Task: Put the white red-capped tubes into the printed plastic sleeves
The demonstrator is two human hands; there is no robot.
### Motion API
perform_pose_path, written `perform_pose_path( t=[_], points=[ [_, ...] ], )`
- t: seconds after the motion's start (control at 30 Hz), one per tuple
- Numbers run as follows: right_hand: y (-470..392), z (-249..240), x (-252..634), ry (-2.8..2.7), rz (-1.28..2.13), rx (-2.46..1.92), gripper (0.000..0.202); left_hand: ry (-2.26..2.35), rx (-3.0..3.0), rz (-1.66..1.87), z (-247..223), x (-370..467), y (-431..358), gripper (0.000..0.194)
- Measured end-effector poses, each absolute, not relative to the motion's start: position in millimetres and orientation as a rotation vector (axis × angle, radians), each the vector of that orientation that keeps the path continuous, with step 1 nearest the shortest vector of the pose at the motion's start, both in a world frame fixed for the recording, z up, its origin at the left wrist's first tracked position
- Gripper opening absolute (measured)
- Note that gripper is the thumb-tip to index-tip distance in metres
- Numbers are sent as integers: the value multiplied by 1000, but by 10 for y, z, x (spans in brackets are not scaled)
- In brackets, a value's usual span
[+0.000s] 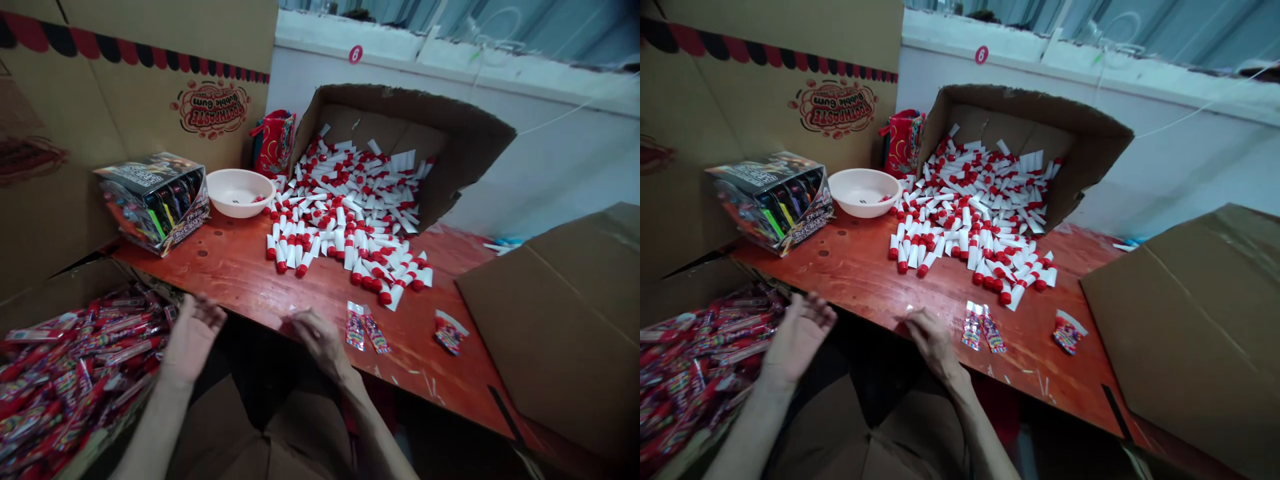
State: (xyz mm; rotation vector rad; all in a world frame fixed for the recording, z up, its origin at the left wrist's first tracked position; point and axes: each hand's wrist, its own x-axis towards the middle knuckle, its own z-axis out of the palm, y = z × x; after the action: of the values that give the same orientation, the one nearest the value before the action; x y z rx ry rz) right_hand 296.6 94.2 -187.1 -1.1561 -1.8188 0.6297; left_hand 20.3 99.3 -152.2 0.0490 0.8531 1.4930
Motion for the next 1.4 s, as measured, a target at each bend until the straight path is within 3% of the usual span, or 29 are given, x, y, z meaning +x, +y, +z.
perform_pose_path(
  t=[0.07,0.13,0.23,0.5,0.57,0.67,0.77,0.83,0.93,1.17,1.4],
  points=[
    [1017,-1793,2905,-1404,729,-1192,14,834,234,1244,-1624,684,875,16],
    [1071,-1717,2823,-1049,811,-1144,18,748,361,1029,-1665,1127,792,29],
    [1088,-1656,2691,-804,926,-1045,23,579,399,975,-1630,1542,838,43],
    [1078,-1443,2975,-1187,986,-1126,21,796,730,1201,-1487,1409,1415,22],
    [1102,-1346,3094,-1356,825,-1138,15,780,765,1260,-1466,1359,1466,20],
    [1136,-1273,3227,-1600,301,-1122,8,679,596,1255,-1446,1387,1433,29],
    [1153,-1314,3326,-1779,-175,-1037,26,539,384,965,-1449,1495,1322,39],
    [1151,-1375,3357,-1891,-261,-987,35,494,342,878,-1456,1576,1278,43],
    [1137,-1458,3304,-1852,-105,-1040,32,600,381,1053,-1472,1675,1336,35],
    [1186,-1584,2916,-1139,808,-1191,24,845,572,1249,-1585,1767,1475,35],
    [1496,-1495,2801,-1326,801,-1266,38,781,567,1261,-1531,1686,1581,34]
  ],
)
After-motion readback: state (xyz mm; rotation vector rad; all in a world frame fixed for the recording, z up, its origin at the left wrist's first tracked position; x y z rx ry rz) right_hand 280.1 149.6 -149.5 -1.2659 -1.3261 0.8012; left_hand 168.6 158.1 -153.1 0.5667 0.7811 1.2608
